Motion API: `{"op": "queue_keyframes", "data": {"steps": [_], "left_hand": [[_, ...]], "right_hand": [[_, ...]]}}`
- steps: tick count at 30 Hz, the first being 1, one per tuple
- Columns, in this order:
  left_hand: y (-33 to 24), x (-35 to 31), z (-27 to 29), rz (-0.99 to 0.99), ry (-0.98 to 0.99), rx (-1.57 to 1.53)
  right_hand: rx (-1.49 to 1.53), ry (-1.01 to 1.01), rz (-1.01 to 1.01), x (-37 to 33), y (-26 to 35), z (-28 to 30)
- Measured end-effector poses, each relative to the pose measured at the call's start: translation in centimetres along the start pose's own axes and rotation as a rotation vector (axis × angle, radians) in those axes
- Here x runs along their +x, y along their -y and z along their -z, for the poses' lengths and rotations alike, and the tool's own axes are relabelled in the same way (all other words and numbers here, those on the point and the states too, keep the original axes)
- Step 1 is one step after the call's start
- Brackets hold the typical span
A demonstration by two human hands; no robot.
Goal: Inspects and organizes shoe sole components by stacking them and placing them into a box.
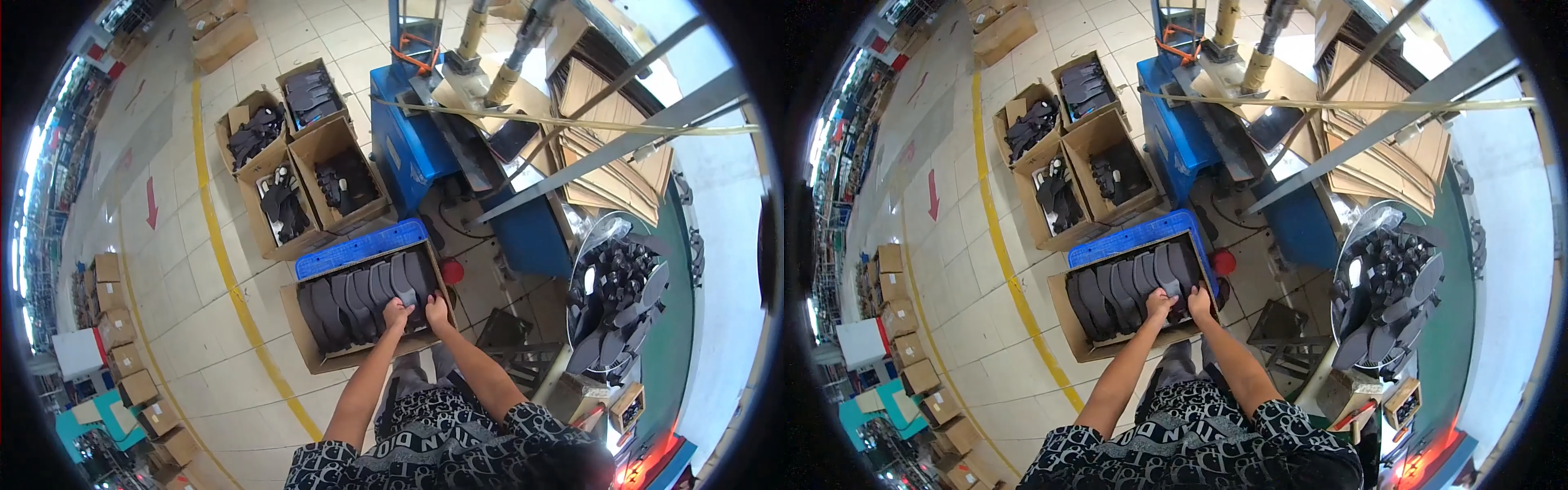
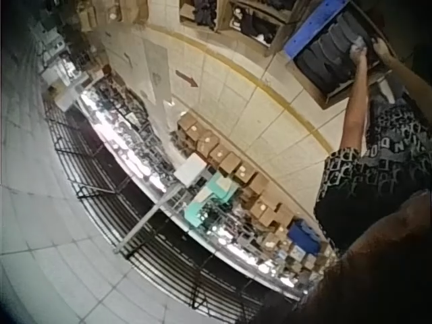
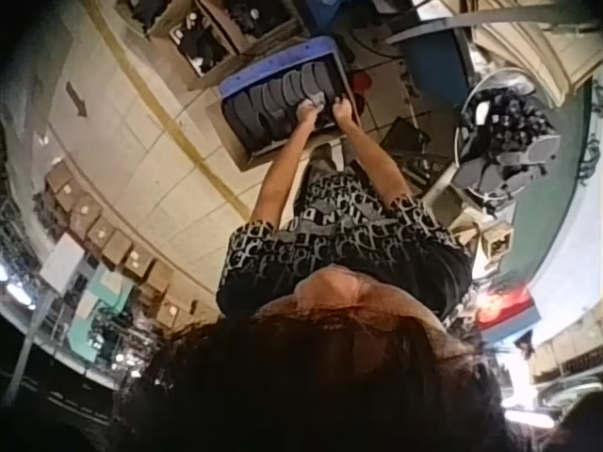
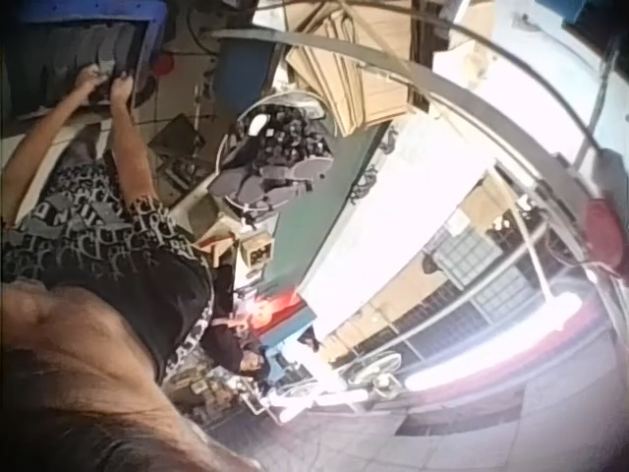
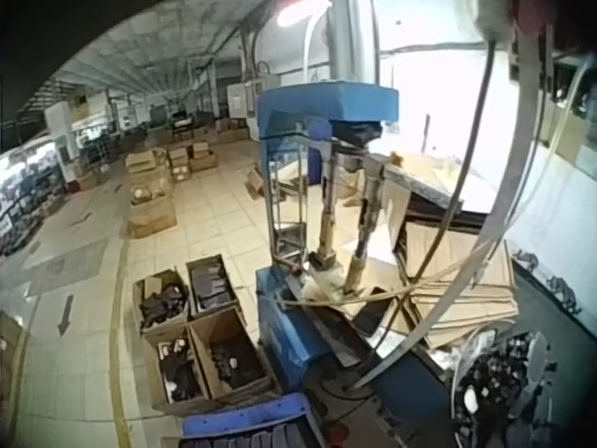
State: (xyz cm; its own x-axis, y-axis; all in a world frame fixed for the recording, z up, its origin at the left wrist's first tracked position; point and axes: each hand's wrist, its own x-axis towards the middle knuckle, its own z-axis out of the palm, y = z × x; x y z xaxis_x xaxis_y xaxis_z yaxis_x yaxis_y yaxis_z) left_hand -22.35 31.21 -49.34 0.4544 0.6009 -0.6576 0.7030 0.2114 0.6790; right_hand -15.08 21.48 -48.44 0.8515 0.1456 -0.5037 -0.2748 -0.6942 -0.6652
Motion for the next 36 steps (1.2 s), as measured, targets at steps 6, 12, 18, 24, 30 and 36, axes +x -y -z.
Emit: {"op": "queue_keyframes", "data": {"steps": [6, 12, 18, 24, 30, 36], "left_hand": [[-1.4, -1.0, 0.4, -0.305, -0.082, 0.214], [-1.3, -2.2, 4.5, -0.29, -0.072, 0.522], [3.5, -6.0, 10.4, -0.301, 0.044, 0.235], [8.3, -10.3, 13.7, -0.415, 0.153, -0.071], [4.8, -11.3, 13.3, -0.342, 0.184, -0.23], [-1.6, -11.8, 12.2, -0.342, 0.143, -0.177]], "right_hand": [[-0.114, 0.133, -0.07, 0.3, 0.0, 0.1], [-0.145, 0.197, 0.012, -3.6, 3.2, 2.6], [-0.059, 0.37, 0.447, -6.4, 0.2, 8.8], [0.447, 0.271, 0.382, -11.2, 5.7, 24.2], [0.455, -0.643, 0.796, -8.9, 14.1, 40.9], [0.022, -0.809, 0.817, 2.4, 19.1, 55.2]]}}
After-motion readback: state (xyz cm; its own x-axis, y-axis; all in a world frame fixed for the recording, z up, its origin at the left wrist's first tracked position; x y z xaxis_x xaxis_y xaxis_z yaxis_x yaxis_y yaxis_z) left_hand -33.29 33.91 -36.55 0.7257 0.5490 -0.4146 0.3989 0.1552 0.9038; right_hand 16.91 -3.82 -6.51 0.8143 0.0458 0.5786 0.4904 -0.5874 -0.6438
